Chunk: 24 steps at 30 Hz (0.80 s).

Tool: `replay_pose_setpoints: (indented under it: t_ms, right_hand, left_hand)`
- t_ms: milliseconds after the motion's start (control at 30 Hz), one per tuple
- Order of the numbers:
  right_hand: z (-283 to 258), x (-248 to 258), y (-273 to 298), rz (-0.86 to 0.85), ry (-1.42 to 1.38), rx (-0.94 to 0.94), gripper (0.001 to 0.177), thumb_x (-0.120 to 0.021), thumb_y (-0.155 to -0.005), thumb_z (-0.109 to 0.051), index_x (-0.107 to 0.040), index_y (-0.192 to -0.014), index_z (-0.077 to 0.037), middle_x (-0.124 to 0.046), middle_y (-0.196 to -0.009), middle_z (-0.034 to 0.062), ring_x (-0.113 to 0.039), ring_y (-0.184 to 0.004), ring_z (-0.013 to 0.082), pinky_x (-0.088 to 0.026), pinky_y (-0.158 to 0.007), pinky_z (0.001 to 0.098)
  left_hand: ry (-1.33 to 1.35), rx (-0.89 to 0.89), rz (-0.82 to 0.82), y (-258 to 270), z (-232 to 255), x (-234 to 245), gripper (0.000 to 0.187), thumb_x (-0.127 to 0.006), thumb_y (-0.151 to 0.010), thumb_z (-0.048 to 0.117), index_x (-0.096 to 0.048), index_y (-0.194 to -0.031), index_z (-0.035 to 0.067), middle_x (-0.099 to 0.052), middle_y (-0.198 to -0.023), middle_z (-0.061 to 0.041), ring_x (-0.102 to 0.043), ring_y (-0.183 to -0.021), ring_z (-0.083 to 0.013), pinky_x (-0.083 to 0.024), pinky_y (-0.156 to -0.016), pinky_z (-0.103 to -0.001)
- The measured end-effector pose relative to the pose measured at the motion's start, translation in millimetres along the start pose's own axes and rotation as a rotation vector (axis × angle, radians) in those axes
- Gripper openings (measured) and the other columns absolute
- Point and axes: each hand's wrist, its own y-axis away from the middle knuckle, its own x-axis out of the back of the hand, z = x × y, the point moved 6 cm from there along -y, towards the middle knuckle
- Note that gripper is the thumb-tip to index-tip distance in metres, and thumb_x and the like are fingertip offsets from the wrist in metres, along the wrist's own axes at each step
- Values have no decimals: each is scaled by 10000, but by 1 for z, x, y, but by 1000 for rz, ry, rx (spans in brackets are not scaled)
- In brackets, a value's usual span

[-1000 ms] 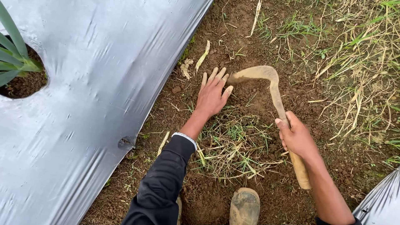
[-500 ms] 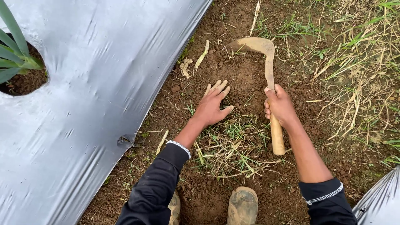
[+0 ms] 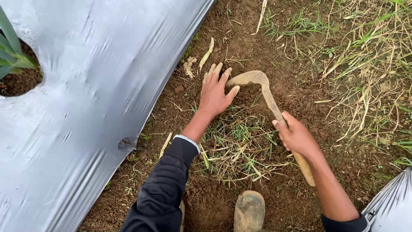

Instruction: Weeding a garden bed by using a hand sickle to loosen the soil and pulling the weeds out by hand.

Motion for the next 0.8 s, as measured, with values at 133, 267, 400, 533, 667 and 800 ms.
replay_pose_setpoints:
  t_ms: [133, 267, 400, 533, 667, 800]
  right_hand:
    - [0, 26, -32, 116, -19, 122, 363, -461, -1040, -27, -483, -1358, 148, -560, -582, 171, -548, -423, 216, -504, -346, 334]
    - [-47, 30, -55, 192, -204, 217, 432, -435, -1088, -99, -381, -1454, 125, -505, -624, 68, -508, -455, 146, -492, -370, 285]
    - [-70, 15, -86, 204, -426, 231, 476, -411, -1104, -152, -324, -1496, 103, -473, -629, -7, -489, -462, 82, -501, -389, 228]
    - [-32, -4, -75, -6, -203, 53, 503, -405, -1068, -138, -324, -1502, 101, -497, -595, 20, -486, -417, 114, -473, -336, 270]
    - [13, -7, -35, -72, 68, -23, 432, -451, -1036, -98, -431, -1413, 112, -548, -602, 130, -550, -462, 200, -524, -375, 334]
    - [40, 10, -2, -75, 232, -88, 400, -483, -1039, -71, -489, -1407, 85, -581, -641, 139, -567, -495, 205, -536, -425, 318]
  left_hand:
    - [-120, 3, -144, 3, -1, -14, 722, -572, -1028, 445, -323, -1604, 89, -237, -1698, -119, -130, -1590, -238, -9, -1297, -450]
    - [-60, -71, -108, 15, -6, -22, 626, -597, -1006, 415, -483, -1517, 74, -386, -1632, -91, -250, -1559, -247, -47, -1302, -457]
    - [86, -99, -109, 16, -20, -32, 517, -635, -969, 437, -623, -1385, 131, -557, -1493, -54, -394, -1491, -231, -132, -1305, -432]
    - [246, -166, 112, 20, -34, -28, 447, -655, -974, 272, -602, -1402, 155, -547, -1470, -57, -469, -1429, -270, -308, -1251, -450]
    - [171, -113, 222, 23, -29, -2, 560, -669, -968, 239, -500, -1486, 111, -397, -1571, -148, -317, -1510, -347, -219, -1270, -506]
    - [-6, -53, 6, 22, -25, -17, 687, -610, -1011, 456, -395, -1577, 131, -343, -1643, -142, -189, -1577, -309, -26, -1288, -531]
